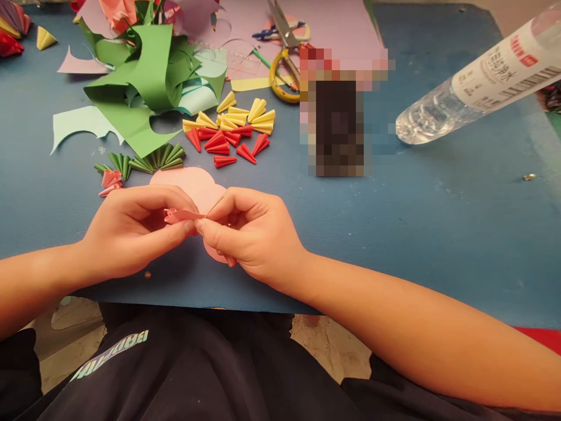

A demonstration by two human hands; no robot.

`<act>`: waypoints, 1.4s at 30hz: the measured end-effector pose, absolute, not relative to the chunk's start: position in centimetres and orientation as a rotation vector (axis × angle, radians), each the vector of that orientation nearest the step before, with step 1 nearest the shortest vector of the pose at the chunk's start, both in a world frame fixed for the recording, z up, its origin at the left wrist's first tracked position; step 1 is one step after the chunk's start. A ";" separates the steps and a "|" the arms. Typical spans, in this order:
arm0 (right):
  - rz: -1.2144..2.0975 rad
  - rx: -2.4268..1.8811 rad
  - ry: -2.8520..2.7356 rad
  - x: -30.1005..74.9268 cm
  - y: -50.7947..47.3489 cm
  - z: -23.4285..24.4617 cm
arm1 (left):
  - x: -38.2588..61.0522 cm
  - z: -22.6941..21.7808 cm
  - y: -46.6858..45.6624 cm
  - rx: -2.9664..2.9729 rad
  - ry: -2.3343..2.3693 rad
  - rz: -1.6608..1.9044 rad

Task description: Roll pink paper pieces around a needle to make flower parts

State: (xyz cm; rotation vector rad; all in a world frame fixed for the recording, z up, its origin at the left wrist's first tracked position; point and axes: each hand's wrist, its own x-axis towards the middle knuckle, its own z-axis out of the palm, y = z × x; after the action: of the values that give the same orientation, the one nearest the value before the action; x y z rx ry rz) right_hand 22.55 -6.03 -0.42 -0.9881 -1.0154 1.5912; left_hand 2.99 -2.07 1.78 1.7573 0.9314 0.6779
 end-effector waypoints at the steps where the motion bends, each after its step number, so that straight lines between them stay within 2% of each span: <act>1: 1.589 -0.983 -1.014 22.6 -6.0 -0.4 | 3.0 1.8 -2.1 1.761 0.928 0.679; 25: 1.556 -1.045 -1.061 22.6 -5.9 -0.4 | 3.1 1.8 -2.0 1.760 0.930 0.647; 35: 1.413 -1.085 -1.108 22.7 -5.7 -1.1 | 3.5 1.7 -1.9 1.667 1.018 0.634; 42: 1.459 -1.092 -1.091 22.9 -5.6 -1.0 | 3.2 1.3 -1.4 1.594 0.962 0.583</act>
State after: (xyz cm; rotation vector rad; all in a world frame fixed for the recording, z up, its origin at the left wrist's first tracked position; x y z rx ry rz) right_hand 22.86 -5.62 -1.03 -1.0924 -1.0905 1.4588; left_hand 3.22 -1.41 1.32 1.5944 0.9619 0.5833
